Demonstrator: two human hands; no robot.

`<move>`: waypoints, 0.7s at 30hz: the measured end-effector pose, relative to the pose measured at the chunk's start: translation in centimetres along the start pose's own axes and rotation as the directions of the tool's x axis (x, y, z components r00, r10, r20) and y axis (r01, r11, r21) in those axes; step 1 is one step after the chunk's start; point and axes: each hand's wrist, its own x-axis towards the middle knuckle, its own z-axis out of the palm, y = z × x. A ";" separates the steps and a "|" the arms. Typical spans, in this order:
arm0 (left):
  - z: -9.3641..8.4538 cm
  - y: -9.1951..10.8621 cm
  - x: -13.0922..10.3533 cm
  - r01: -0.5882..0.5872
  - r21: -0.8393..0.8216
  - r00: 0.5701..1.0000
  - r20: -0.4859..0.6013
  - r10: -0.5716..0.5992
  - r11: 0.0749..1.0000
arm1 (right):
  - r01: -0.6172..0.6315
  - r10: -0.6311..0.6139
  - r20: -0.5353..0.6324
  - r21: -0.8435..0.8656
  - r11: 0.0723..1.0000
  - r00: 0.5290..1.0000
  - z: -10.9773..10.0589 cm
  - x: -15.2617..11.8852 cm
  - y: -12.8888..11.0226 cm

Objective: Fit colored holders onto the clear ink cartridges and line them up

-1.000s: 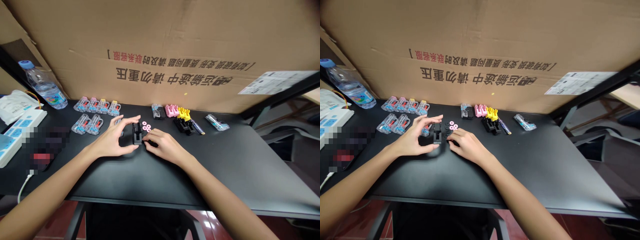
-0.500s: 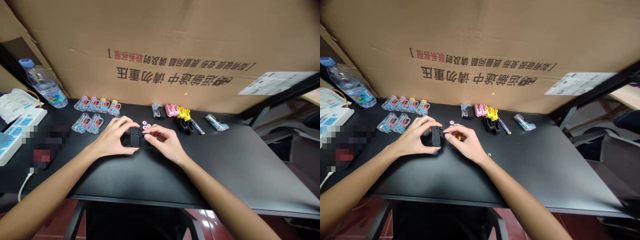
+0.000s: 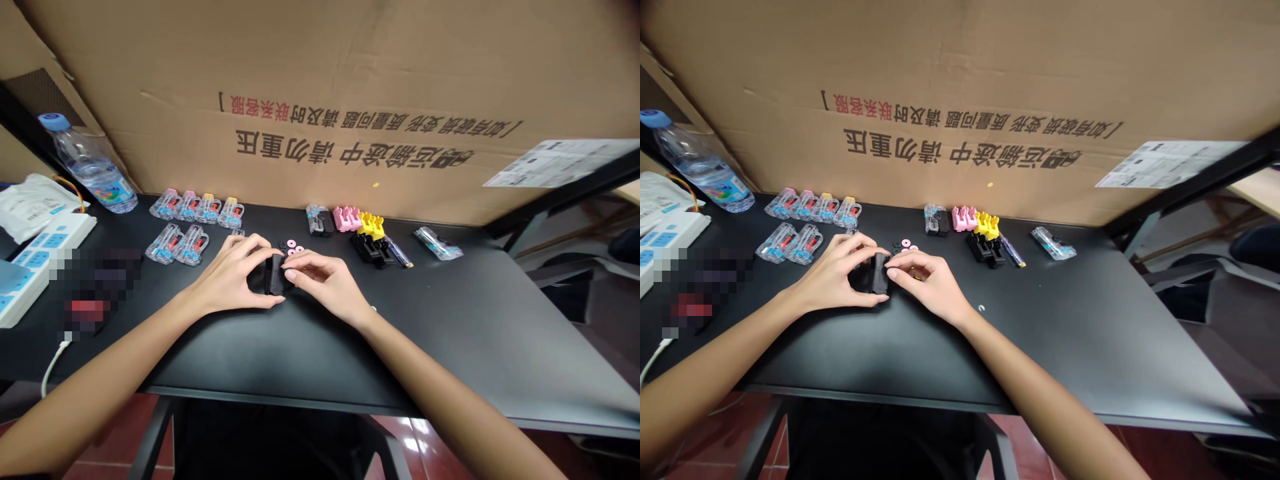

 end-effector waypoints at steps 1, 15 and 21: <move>0.0 0.0 0.0 0.000 -0.004 1.000 -0.001 0.000 1.000 | -0.008 0.008 0.004 0.014 1.000 1.000 0.0 0.0 -0.1; 0.2 0.3 0.0 -0.020 -0.030 1.000 0.015 0.020 0.999 | -0.136 0.147 -0.045 0.193 0.972 0.988 0.2 0.2 -0.1; 0.2 0.2 0.0 -0.005 -0.039 0.999 0.032 0.007 0.999 | -0.139 0.154 -0.055 0.206 0.969 0.987 0.1 0.2 -0.1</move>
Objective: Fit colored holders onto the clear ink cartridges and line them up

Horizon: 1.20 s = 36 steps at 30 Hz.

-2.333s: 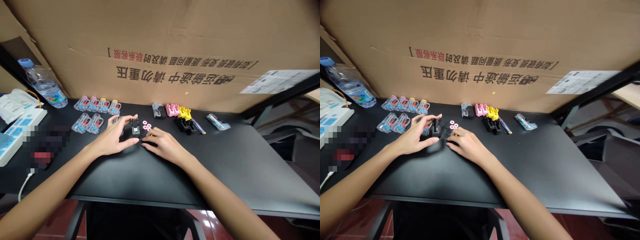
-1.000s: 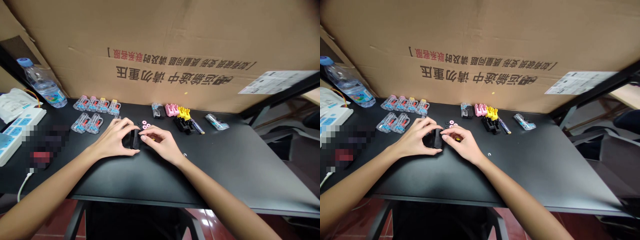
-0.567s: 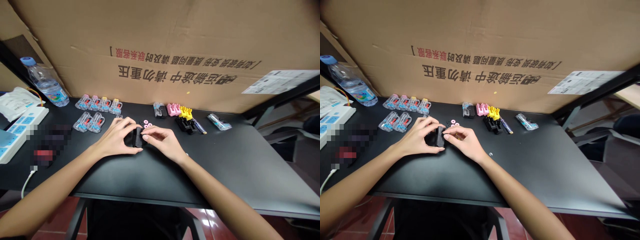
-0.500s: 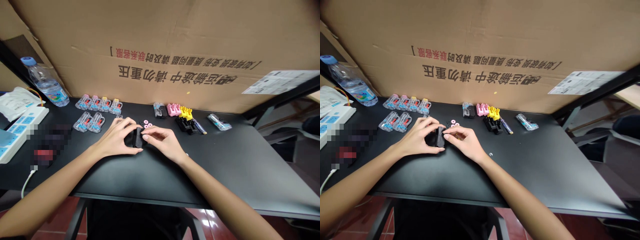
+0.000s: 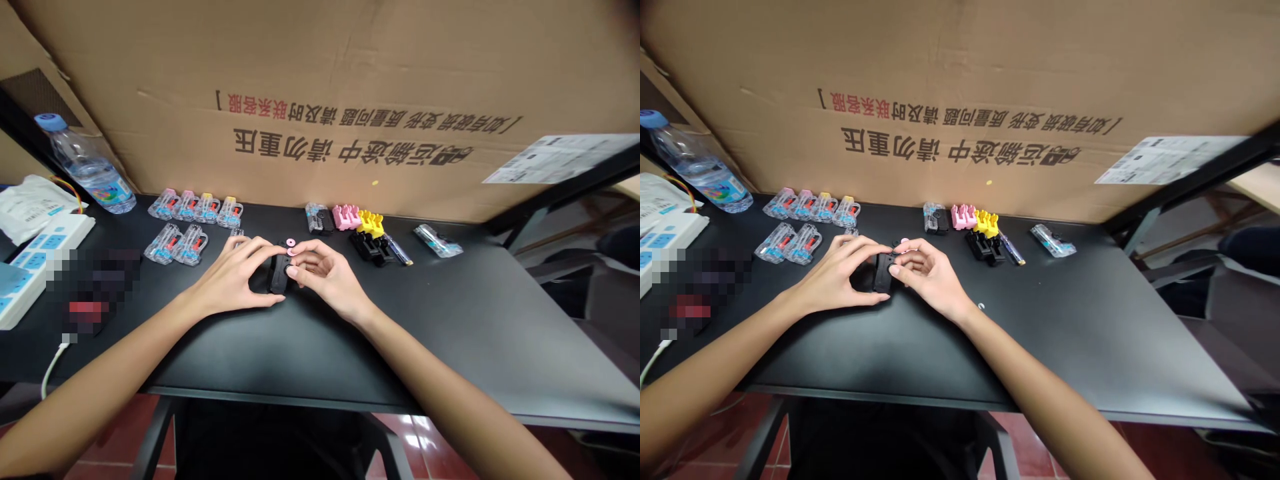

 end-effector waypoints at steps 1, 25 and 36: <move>0.0 0.0 0.0 0.000 0.001 1.000 -0.004 0.000 1.000 | -0.002 0.002 -0.007 -0.001 1.000 1.000 0.0 0.0 0.0; -0.6 -0.6 0.2 0.013 0.122 0.999 -0.034 -0.008 0.992 | 0.062 -0.081 -0.067 -0.256 0.965 0.994 -0.5 -0.4 -1.3; -0.5 -0.4 0.0 0.015 0.054 0.998 -0.055 -0.012 0.998 | -0.003 0.007 0.014 -0.249 0.969 1.000 -1.4 0.1 -1.3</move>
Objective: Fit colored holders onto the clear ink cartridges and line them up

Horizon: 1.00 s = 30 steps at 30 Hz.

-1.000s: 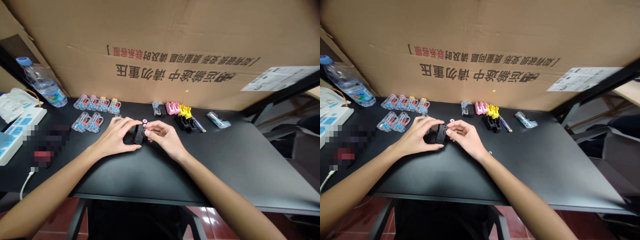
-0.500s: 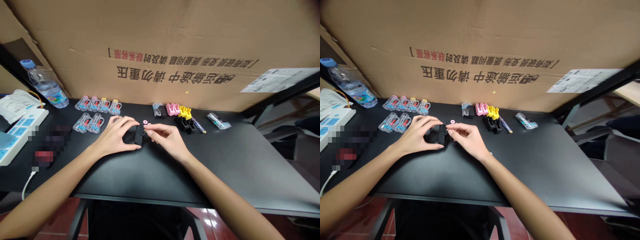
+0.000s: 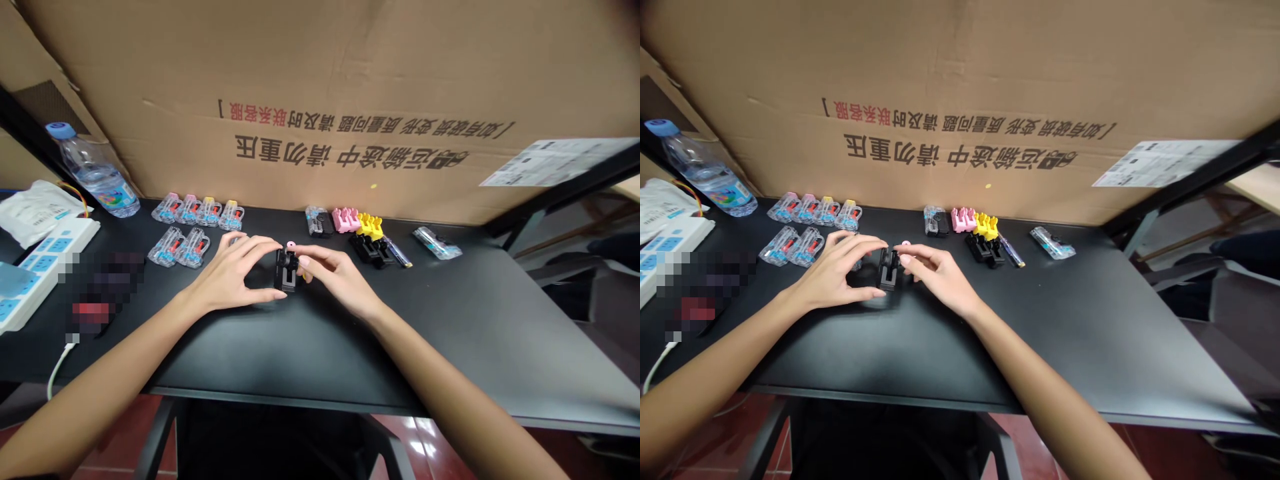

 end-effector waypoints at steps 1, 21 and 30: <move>0.0 0.0 0.0 -0.005 -0.008 1.000 -0.001 0.005 1.000 | -0.011 0.010 0.048 0.016 1.000 0.999 0.1 0.0 0.1; -0.2 -0.1 0.1 0.027 0.036 1.000 0.004 -0.027 0.999 | -0.112 0.128 -0.048 0.262 0.958 0.991 1.3 -0.1 0.7; -2.4 -3.1 0.1 0.172 0.198 0.985 -0.059 -0.163 0.965 | -0.128 0.160 -0.098 0.273 0.953 0.982 0.8 0.2 0.6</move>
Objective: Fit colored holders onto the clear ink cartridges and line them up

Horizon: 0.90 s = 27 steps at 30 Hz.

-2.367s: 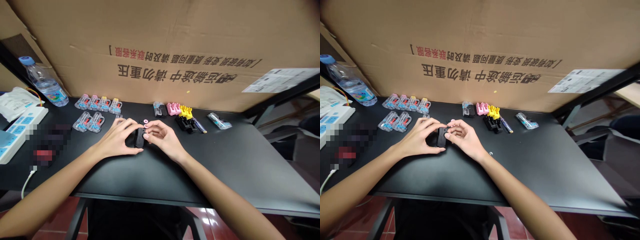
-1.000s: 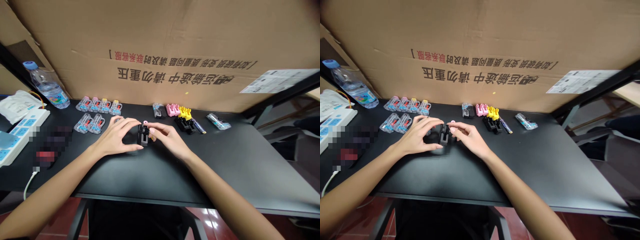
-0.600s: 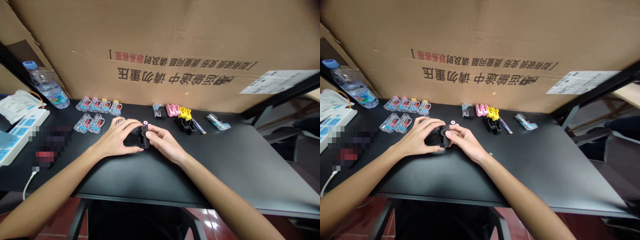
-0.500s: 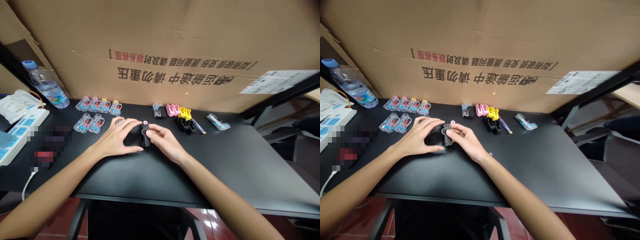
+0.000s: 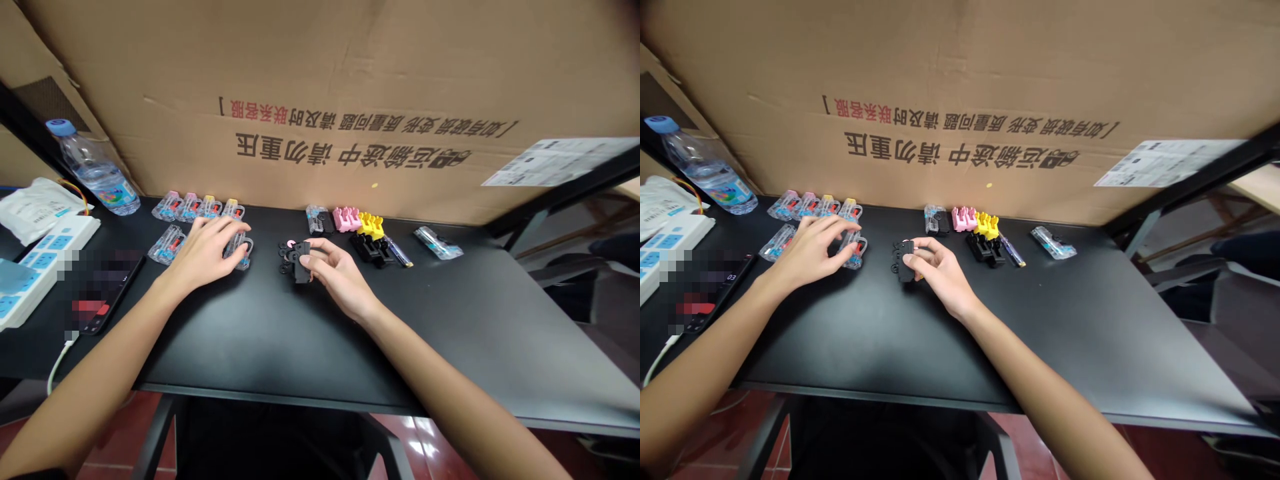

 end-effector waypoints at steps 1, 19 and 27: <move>0.0 -0.3 0.0 0.015 0.004 1.000 0.017 -0.015 1.000 | -0.002 0.002 0.001 -0.005 1.000 1.000 0.0 0.0 -0.1; 0.4 -1.2 -0.5 0.069 -0.026 0.966 0.251 -0.061 0.997 | 0.003 -0.002 0.008 -0.082 0.997 1.000 0.4 -0.6 -0.5; 0.1 -1.4 -0.6 0.120 -0.049 0.948 0.302 -0.100 0.992 | 0.111 -0.105 0.050 -0.158 0.981 0.993 0.3 -0.6 -0.3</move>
